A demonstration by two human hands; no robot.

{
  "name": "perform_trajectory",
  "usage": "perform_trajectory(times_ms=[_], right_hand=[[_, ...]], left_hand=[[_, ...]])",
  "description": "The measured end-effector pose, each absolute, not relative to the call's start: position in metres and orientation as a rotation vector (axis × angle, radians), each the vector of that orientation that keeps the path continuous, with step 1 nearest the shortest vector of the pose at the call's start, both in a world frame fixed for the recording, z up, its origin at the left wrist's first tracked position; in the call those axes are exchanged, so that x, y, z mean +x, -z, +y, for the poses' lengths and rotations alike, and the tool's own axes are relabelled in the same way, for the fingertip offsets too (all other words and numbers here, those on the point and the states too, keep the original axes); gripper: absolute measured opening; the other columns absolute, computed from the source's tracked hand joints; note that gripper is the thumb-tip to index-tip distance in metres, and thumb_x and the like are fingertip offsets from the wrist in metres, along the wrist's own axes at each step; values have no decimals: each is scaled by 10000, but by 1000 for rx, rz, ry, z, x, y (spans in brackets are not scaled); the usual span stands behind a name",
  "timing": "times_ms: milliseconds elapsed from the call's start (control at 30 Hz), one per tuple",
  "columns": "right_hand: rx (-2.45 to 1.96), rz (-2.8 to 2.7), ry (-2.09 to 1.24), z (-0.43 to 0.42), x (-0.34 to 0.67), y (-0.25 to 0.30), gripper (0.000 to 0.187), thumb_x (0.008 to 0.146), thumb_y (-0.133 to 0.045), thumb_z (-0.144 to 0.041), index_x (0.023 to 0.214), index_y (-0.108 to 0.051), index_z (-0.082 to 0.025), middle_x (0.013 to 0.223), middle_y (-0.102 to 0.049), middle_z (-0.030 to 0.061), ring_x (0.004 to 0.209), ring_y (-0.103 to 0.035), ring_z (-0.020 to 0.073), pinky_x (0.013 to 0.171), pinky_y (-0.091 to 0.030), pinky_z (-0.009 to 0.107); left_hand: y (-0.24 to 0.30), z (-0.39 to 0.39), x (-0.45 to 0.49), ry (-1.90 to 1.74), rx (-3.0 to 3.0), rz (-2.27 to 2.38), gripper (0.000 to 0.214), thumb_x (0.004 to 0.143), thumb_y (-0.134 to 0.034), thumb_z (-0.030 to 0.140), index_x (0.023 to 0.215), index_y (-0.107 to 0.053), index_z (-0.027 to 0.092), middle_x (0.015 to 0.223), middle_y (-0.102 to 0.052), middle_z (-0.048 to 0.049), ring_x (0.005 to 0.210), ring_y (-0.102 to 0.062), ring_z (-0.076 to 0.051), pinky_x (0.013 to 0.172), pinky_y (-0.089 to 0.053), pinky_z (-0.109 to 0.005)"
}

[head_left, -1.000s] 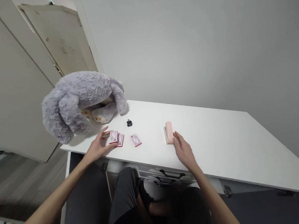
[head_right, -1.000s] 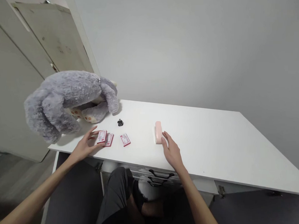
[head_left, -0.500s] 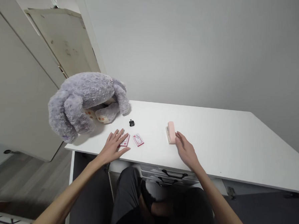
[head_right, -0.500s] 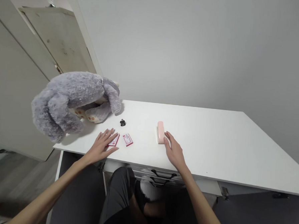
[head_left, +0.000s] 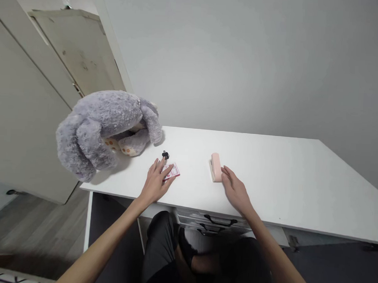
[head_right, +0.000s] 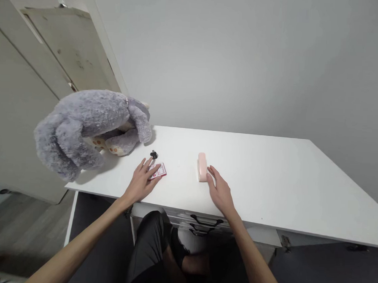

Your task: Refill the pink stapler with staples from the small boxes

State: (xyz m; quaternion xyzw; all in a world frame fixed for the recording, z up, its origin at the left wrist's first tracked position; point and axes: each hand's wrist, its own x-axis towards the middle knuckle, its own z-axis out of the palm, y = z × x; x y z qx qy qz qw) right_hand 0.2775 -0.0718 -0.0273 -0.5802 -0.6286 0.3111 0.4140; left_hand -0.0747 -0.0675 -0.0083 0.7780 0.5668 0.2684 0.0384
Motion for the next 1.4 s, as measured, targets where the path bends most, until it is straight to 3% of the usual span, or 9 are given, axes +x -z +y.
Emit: perform_trajectory(times_ms=[167,333,500,733,967,1167,1400], right_hand=[[-1466,-1588,-778,-71,279,29,638,1084,-417,-625,1599,-514,-261,1595,-606,104,1479,-569,331,1266,-397,571],[-1470,-1585,-780,-71,279,30,642,1087,-412,-620,1606,-503,-251,1595,-606,105,1478,-570,325,1263,-402,559],[-1493,-1587,-784,-71,279,29,641,1085,-417,-618,1602,-506,-248,1603,-599,104,1486,-561,327,1265,-395,566],[-1494,-1593,-795,-73,278,25,722,1028,-541,-661,1617,-482,-247,1612,-588,115,1495,-550,349,1262,-394,566],[-1575,-1589,-726,-64,268,18,798,951,-641,-665,1602,-502,-224,1572,-621,149,1447,-586,392,1192,-453,576],[-1593,-1536,-696,-59,260,19,643,974,-589,-574,1520,-591,-234,1488,-684,141,1326,-658,390,1088,-515,545],[-1514,-1508,-700,-61,267,24,513,966,-576,-559,1334,-683,-219,1278,-770,127,1065,-695,337,931,-537,472]], left_hand=[[8,-47,-90,-884,2384,1661,546,1061,-565,505,1549,-566,260,1816,-147,-152,1686,-38,-433,1312,-209,-687],[4,-40,-98,-930,2305,1683,886,979,-677,611,1684,-286,244,1807,42,-214,1688,-33,-416,1332,-198,-628],[5,-49,-97,-981,2167,1766,996,902,-756,646,1671,-266,246,1769,-90,-226,1674,-123,-420,1330,-230,-621],[8,-50,-97,-987,2156,1803,895,968,-701,586,1653,-257,220,1752,-159,-236,1665,-182,-401,1321,-281,-607],[0,-51,-84,-995,2499,1801,764,985,-691,546,1598,-362,231,1775,-150,-231,1677,-76,-449,1308,-219,-704],[4,-49,-81,-1034,2498,1875,781,978,-699,544,1597,-348,222,1764,-183,-249,1667,-110,-470,1286,-256,-724],[1,-58,-60,-1026,2654,1641,574,1039,-628,337,1555,-417,203,1715,-315,-243,1659,-210,-422,1293,-315,-673]])
